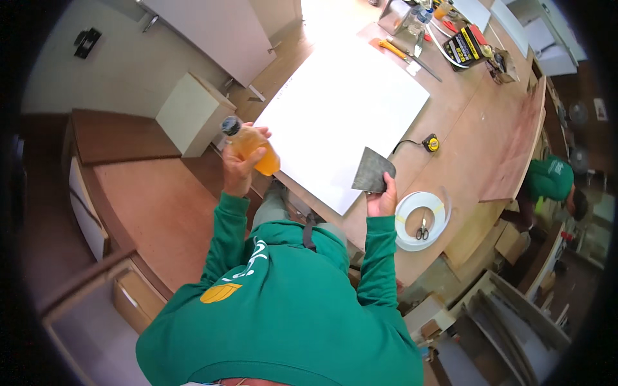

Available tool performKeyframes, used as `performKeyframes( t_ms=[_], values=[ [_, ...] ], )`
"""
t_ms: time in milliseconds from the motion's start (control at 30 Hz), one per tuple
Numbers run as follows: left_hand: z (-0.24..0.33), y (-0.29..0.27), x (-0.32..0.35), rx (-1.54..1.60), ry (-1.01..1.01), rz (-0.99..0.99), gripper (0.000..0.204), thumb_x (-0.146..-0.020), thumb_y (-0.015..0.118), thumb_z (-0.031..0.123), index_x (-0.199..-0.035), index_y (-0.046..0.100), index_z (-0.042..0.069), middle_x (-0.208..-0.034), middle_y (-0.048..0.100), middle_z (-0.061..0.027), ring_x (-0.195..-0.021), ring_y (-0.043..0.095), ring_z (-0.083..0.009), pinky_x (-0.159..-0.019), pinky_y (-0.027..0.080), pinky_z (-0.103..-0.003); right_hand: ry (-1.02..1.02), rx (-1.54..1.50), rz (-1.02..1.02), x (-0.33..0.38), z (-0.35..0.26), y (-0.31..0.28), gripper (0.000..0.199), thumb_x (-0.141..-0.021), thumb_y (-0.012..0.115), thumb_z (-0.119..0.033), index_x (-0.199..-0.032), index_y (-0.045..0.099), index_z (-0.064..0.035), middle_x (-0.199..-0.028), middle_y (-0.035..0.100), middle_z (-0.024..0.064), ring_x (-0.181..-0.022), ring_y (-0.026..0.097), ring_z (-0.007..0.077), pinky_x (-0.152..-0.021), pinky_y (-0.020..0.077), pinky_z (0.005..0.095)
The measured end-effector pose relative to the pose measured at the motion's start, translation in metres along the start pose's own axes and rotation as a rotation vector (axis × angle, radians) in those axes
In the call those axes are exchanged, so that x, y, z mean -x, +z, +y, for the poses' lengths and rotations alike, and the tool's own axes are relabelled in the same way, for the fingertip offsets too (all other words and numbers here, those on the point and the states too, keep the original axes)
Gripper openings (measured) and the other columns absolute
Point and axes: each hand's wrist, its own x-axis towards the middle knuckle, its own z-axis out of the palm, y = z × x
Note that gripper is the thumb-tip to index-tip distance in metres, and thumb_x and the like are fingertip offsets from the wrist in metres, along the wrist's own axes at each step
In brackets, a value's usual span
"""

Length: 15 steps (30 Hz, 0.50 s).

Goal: The person applies a liquid sealant from a bottle to the interior joints of a wooden cabinet using a small block and then applies white edge banding to the side of a wooden board using scissors.

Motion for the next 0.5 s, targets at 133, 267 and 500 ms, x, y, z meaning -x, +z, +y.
performKeyframes(
  t_ms=[133, 267, 500],
  values=[
    [-0.026, -0.02, -0.053, 0.021, -0.169, -0.206, 0.056, -0.082, 0.07, 0.0, -0.13, 0.042, 0.001, -0.117, 0.063, -0.015, -0.111, 0.062, -0.0251, -0.099, 0.048, -0.038, -0.115, -0.106, 0.112, -0.002, 0.033, 0.002, 0.033, -0.089, 0.061, -0.018, -0.12, 0.057, -0.0058, -0.118, 0.064, 0.0076, -0.107, 0.062, 0.0241, -0.094, 0.0494, 0.0424],
    [-0.058, -0.051, -0.099, 0.015, -0.245, -0.376, 0.057, -0.083, 0.071, 0.002, -0.132, 0.042, 0.003, -0.114, 0.063, -0.0144, -0.109, 0.063, -0.0256, -0.098, 0.049, -0.04, -0.247, -0.214, 0.32, 0.005, 0.082, 0.044, 0.027, -0.086, 0.066, -0.019, -0.109, 0.061, -0.0057, -0.105, 0.066, 0.0071, -0.093, 0.064, 0.0219, -0.085, 0.0538, 0.0396],
    [-0.061, -0.083, -0.141, -0.069, -0.326, -0.414, 0.052, -0.083, 0.071, 0.001, -0.128, 0.045, 0.005, -0.112, 0.062, -0.0128, -0.105, 0.062, -0.0233, -0.094, 0.051, -0.037, -0.204, -0.237, 0.343, 0.036, 0.118, 0.072, 0.031, -0.091, 0.055, -0.024, -0.116, 0.056, -0.0054, -0.11, 0.064, 0.008, -0.096, 0.064, 0.0223, -0.079, 0.0527, 0.0403]
  ],
)
